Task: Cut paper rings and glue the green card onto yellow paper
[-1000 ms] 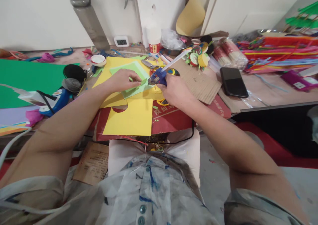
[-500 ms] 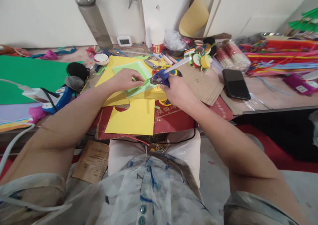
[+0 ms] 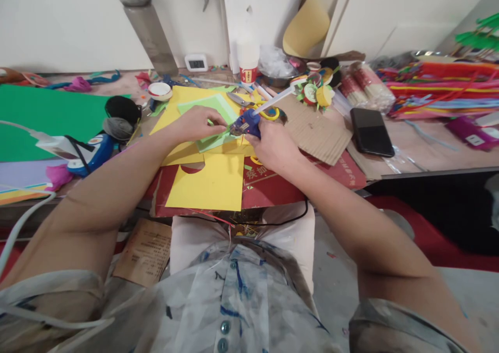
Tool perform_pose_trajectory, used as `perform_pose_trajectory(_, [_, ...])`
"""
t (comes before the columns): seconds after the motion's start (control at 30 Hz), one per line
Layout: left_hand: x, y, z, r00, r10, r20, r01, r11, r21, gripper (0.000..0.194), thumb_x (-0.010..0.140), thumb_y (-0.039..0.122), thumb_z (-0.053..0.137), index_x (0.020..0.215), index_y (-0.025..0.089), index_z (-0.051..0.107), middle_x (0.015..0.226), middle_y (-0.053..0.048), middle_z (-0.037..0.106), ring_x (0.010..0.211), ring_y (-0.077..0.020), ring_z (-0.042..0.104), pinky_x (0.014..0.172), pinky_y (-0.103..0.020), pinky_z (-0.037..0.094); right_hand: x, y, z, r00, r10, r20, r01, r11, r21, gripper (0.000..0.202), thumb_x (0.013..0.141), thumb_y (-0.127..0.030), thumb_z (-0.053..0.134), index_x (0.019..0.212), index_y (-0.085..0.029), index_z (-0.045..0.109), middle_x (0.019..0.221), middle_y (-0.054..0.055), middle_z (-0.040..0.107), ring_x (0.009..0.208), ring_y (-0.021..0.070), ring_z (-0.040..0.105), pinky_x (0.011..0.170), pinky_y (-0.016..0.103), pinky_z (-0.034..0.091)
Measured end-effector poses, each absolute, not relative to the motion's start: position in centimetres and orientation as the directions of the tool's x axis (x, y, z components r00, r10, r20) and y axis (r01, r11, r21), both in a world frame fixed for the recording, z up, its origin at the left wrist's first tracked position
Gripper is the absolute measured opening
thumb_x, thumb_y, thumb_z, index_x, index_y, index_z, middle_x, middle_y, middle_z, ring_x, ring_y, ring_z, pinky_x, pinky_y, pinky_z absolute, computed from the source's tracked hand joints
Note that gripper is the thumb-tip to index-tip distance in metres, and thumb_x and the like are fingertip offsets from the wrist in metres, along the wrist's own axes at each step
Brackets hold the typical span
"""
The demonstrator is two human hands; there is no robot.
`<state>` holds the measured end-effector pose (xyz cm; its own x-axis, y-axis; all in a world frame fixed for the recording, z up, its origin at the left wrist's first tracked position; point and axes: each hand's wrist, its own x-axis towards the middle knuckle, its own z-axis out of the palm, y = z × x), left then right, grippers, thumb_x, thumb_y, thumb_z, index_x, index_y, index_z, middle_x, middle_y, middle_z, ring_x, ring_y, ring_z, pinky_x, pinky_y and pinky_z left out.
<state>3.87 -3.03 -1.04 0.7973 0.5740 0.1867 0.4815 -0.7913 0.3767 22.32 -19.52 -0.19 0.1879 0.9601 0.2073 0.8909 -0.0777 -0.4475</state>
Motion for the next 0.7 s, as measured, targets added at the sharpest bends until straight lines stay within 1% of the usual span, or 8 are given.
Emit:
perform_pose_trajectory(0.1, [3.9,-3.1,-1.0,0.794,0.577,0.188,0.488,-0.791,0.368,0.024,0.082,0.029,0.065,0.092,0.021,0.085,0.095,-0.004,0.081,0.09,-0.0197,0.072,0.087,-0.031,0.052,21.8,-19.6,-0.2,0.185,0.966,0.182,0.904,-0.095,-0.417,0.025,0.096,-0.032,0.06,0.111,-0.014,0.069,0.104,0.017,0.075,0.098,0.0326,0.07,0.083,0.041,0.052])
perform_pose_trajectory(0.17, [3.8,-3.0,-1.1,0.796,0.573,0.196,0.482,-0.795,0.37,0.024,0.082,0.029,0.065,0.093,0.021,0.085,0.094,-0.004,0.081,0.089,-0.0193,0.072,0.087,-0.031,0.052,21.7,-19.4,-0.3,0.176,0.968,0.182,0.91,-0.089,-0.404,0.025,0.096,-0.032,0.06,0.11,-0.013,0.069,0.104,0.017,0.074,0.097,0.0321,0.07,0.083,0.041,0.052])
perform_pose_trajectory(0.3, [3.7,-2.7,-1.3,0.801,0.564,0.199,0.46,-0.794,0.397,0.022,0.081,0.03,0.066,0.091,0.021,0.084,0.093,-0.003,0.081,0.089,-0.019,0.072,0.087,-0.03,0.053,22.4,-19.0,-0.6,0.197,0.955,0.221,0.904,-0.089,-0.419,0.025,0.095,-0.032,0.061,0.111,-0.015,0.07,0.103,0.016,0.075,0.099,0.0331,0.069,0.084,0.041,0.052])
perform_pose_trajectory(0.43, [3.7,-2.8,-1.2,0.806,0.561,0.19,0.461,-0.795,0.394,0.022,0.082,0.03,0.066,0.09,0.021,0.084,0.095,-0.004,0.081,0.091,-0.0197,0.072,0.089,-0.031,0.053,23.0,-19.2,-0.4,0.239,0.948,0.211,0.9,-0.135,-0.414,0.025,0.095,-0.031,0.06,0.111,-0.016,0.071,0.106,0.017,0.075,0.102,0.0342,0.069,0.085,0.042,0.052])
perform_pose_trajectory(0.6, [3.8,-3.1,-1.0,0.797,0.576,0.182,0.483,-0.789,0.381,0.024,0.082,0.031,0.065,0.091,0.02,0.084,0.096,-0.004,0.081,0.089,-0.0193,0.072,0.087,-0.03,0.053,22.5,-20.1,-0.4,0.189,0.96,0.206,0.911,-0.093,-0.401,0.026,0.095,-0.033,0.059,0.112,-0.017,0.07,0.104,0.016,0.075,0.098,0.0333,0.069,0.083,0.043,0.052])
perform_pose_trajectory(0.7, [3.7,-3.2,-0.9,0.804,0.569,0.175,0.478,-0.792,0.38,0.024,0.083,0.031,0.066,0.094,0.021,0.084,0.099,-0.004,0.081,0.092,-0.0195,0.072,0.088,-0.031,0.053,23.0,-19.9,-0.6,0.195,0.955,0.223,0.909,-0.091,-0.406,0.026,0.095,-0.033,0.059,0.113,-0.017,0.07,0.103,0.015,0.075,0.098,0.0333,0.069,0.083,0.043,0.052])
